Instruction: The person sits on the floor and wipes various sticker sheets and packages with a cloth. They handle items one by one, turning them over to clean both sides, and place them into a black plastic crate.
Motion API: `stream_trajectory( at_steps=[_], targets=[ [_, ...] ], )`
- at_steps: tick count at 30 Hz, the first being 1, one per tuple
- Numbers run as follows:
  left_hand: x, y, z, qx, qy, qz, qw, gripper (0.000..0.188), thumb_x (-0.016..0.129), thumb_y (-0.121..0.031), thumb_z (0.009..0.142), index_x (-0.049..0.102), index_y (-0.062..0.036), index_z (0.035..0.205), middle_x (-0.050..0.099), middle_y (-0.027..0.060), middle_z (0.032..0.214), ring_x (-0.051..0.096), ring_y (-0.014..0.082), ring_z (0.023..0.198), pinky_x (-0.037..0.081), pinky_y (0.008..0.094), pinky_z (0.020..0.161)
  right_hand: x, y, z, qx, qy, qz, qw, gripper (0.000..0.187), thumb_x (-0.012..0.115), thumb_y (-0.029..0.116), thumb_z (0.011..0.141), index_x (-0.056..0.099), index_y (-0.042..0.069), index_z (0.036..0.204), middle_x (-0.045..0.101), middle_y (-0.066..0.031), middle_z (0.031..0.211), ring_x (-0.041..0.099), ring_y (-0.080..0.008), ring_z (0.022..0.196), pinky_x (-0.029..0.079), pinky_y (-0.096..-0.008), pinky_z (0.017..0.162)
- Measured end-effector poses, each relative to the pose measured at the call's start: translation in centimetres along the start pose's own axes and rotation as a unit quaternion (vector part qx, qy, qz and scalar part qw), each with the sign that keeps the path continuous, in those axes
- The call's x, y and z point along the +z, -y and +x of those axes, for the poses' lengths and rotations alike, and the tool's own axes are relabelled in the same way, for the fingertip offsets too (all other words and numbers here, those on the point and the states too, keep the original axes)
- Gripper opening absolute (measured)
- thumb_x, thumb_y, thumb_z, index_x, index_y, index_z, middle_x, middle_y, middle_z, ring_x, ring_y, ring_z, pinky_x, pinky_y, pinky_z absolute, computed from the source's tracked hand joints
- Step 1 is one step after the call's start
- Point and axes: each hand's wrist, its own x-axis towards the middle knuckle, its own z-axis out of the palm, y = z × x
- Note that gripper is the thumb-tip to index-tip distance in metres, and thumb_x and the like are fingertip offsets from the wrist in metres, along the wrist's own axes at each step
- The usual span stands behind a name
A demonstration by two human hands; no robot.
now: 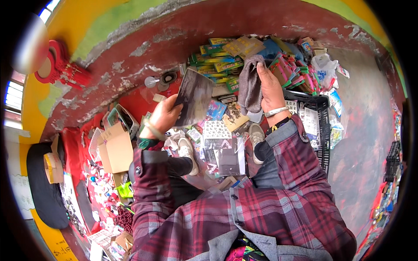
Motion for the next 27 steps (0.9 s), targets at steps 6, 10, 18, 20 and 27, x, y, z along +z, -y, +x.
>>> stream_trajectory(
  at_steps=[6, 10, 18, 20, 27],
  targets=[
    [-2.5, -4.2, -3.9, -0.01, 0.129, -0.045, 0.991, 0.024, 0.052, -0.009, 0.086, 0.056, 0.0016, 0.106, 0.06, 0.0015, 0.078, 0.053, 0.0076, 0.072, 0.045, 0.0249, 0.064, 1.6, 2.3, -1.8, 0.079, 0.212, -0.048, 0.973, 0.048, 0.045, 0.044, 0.091, 0.057, 0.001, 0.107, 0.059, -0.0011, 0.1, 0.053, -0.0073, 0.087, 0.042, -0.0207, 0.077],
    [-0.6, -2.6, -4.5, -0.048, 0.17, -0.13, 0.976, 0.02, 0.054, -0.014, 0.088, 0.058, 0.0002, 0.102, 0.054, -0.0021, 0.073, 0.049, 0.0068, 0.067, 0.042, 0.0241, 0.059, 3.1, 0.5, -3.3, 0.24, 0.283, 0.05, 0.927, 0.049, 0.043, 0.044, 0.092, 0.05, 0.002, 0.118, 0.059, -0.0056, 0.104, 0.056, -0.0115, 0.091, 0.045, -0.0244, 0.08],
    [0.5, -1.6, -3.0, 0.051, 0.131, 0.022, 0.99, 0.014, 0.055, -0.008, 0.086, 0.057, 0.0024, 0.094, 0.054, 0.0065, 0.065, 0.05, 0.0105, 0.057, 0.041, 0.0257, 0.052, 3.4, 0.0, -2.4, 0.167, 0.372, -0.13, 0.904, 0.033, 0.063, 0.013, 0.083, 0.054, 0.0, 0.112, 0.06, -0.0007, 0.099, 0.054, -0.0064, 0.088, 0.043, -0.0222, 0.079],
    [0.8, -1.1, -2.9, 0.071, 0.123, 0.02, 0.99, 0.014, 0.055, -0.012, 0.086, 0.057, -0.0004, 0.094, 0.052, 0.0122, 0.063, 0.051, 0.0189, 0.056, 0.04, 0.031, 0.052, 3.3, -0.4, -2.1, 0.164, 0.374, -0.142, 0.902, 0.033, 0.064, 0.01, 0.081, 0.055, 0.001, 0.111, 0.061, 0.0003, 0.096, 0.055, -0.0064, 0.086, 0.044, -0.0218, 0.078],
    [1.1, -1.3, -2.6, 0.068, 0.11, 0.006, 0.992, 0.014, 0.055, -0.012, 0.086, 0.057, -0.0008, 0.095, 0.053, 0.0133, 0.064, 0.052, 0.0211, 0.056, 0.041, 0.0326, 0.053, 3.0, -0.6, -1.8, 0.217, 0.244, -0.006, 0.945, 0.033, 0.06, 0.025, 0.086, 0.058, -0.001, 0.104, 0.063, -0.0034, 0.094, 0.058, -0.0097, 0.084, 0.046, -0.0242, 0.077]
  ],
)
